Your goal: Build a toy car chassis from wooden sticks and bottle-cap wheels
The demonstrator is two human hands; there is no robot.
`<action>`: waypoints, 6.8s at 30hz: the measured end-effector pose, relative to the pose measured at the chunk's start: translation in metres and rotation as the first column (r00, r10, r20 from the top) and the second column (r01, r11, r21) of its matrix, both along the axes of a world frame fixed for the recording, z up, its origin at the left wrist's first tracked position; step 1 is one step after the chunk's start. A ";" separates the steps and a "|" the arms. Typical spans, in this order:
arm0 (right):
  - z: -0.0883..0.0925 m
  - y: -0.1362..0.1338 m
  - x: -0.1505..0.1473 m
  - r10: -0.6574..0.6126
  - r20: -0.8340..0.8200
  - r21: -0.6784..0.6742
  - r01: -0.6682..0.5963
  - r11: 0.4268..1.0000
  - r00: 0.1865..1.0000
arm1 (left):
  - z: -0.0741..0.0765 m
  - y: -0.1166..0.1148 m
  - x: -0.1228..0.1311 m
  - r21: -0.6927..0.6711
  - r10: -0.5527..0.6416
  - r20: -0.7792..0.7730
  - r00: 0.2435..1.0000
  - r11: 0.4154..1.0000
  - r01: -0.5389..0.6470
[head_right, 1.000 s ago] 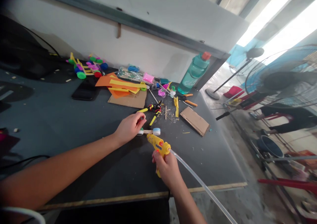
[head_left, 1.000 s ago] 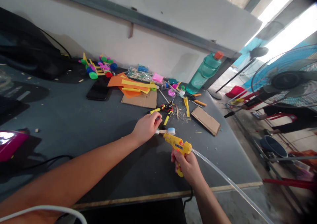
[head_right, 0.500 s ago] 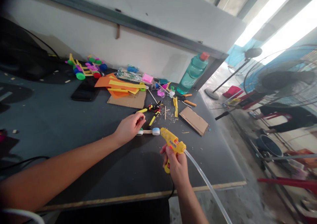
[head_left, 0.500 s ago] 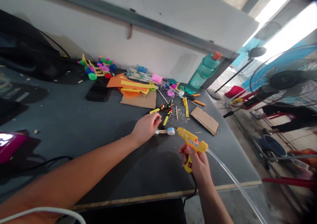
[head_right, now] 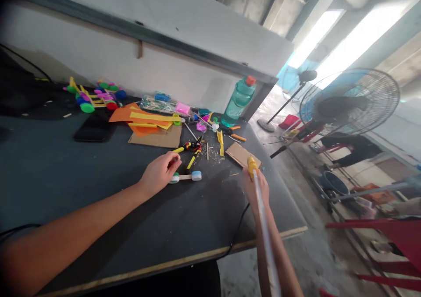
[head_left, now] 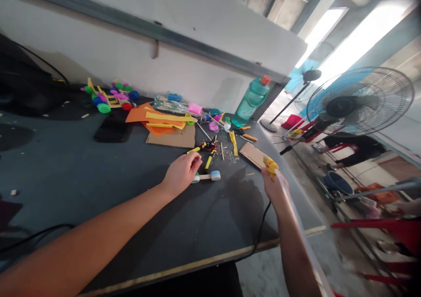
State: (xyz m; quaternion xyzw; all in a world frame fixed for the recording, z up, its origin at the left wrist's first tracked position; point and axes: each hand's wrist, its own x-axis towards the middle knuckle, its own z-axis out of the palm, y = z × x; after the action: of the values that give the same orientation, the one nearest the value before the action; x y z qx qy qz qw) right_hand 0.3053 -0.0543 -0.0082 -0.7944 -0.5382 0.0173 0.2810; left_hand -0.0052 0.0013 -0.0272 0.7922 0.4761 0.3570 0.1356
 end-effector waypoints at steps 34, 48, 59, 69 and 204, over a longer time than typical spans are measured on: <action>0.023 0.045 -0.158 0.639 -0.439 0.212 -0.618 0.757 0.632 | -0.002 0.005 -0.006 0.164 -0.154 0.169 0.973 0.978 0.127; 0.018 0.036 -0.134 0.680 -0.307 0.200 -0.653 0.730 0.666 | 0.018 0.017 -0.036 -0.084 -0.416 -0.204 0.886 0.909 0.408; 0.012 0.037 -0.134 0.779 -0.190 0.129 -0.772 0.623 0.597 | 0.004 0.013 -0.023 0.007 -0.421 -0.328 0.845 0.894 0.448; 0.009 0.038 -0.134 0.794 -0.159 0.159 -0.779 0.607 0.586 | 0.000 0.011 -0.021 -0.001 -0.400 -0.334 0.854 0.906 0.424; 0.004 0.035 -0.139 0.839 0.072 0.094 -0.841 0.533 0.540 | -0.002 0.008 -0.010 -0.018 -0.397 -0.282 0.874 0.913 0.409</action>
State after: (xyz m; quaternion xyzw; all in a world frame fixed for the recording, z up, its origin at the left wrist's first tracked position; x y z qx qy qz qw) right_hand 0.1664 -0.0190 -0.0039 -0.4211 -0.8556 0.1113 0.2797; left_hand -0.0155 0.0096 -0.0296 0.9189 0.3075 0.2154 0.1213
